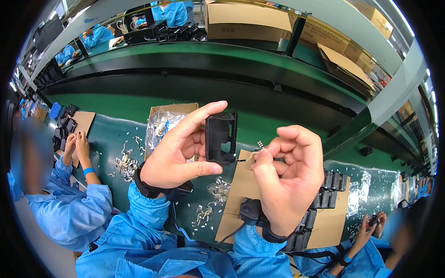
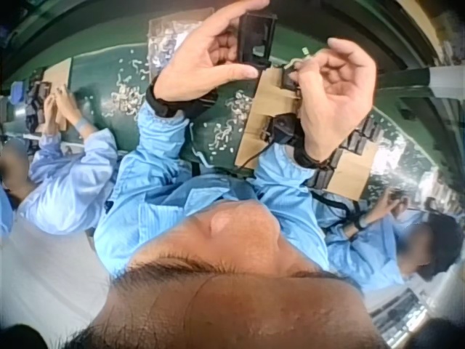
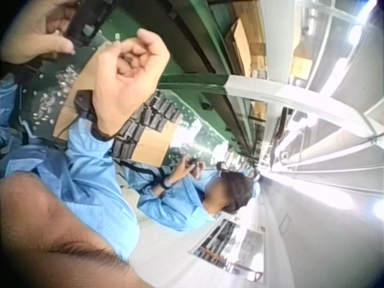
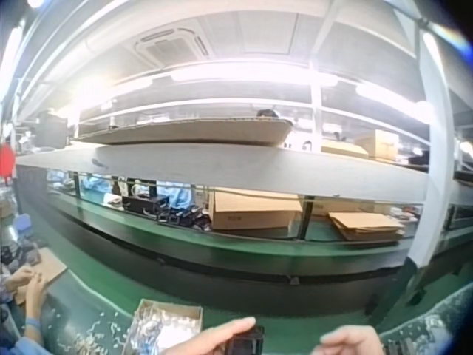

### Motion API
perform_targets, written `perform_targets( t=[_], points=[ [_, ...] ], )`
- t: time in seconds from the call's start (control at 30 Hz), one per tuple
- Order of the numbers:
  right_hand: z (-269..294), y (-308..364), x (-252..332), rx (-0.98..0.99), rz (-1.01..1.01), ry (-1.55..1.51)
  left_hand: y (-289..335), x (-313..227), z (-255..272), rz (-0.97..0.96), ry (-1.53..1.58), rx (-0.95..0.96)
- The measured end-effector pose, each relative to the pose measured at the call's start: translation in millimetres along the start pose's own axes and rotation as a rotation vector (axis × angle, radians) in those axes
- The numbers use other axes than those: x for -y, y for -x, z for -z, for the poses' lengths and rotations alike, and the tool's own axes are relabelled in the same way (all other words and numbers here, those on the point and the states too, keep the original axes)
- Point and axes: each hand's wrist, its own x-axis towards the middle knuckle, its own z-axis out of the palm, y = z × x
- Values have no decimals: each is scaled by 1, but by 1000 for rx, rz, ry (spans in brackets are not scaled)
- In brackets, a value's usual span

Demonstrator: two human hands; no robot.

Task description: The recorder is assembling small electronic components on a factory assembly line.

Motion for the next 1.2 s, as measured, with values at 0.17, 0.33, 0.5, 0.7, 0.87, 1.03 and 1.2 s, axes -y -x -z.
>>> perform_targets(
  t=[0.17,0.33,0.5,0.7,0.87,1.03,1.2],
  points=[
    [-6,2,-2,18,-33,7,1,1,-3,16,12,15],
    [-6,5,2,11,-26,12,1,-1,-1,9,-5,8],
    [-5,4,3,17,1,-33,2,-4,2,-1,4,-19],
    [-9,1,-5,54,-28,-2,3,-1,4,19,-95,7],
    [-16,3,4,67,-38,-47,2,-1,1,-46,-41,-15],
    [-16,7,-5,99,-28,-72,5,-2,5,-7,-117,-15],
    [-21,4,-1,125,-41,-131,3,-3,4,-22,-88,-18]
  ],
)
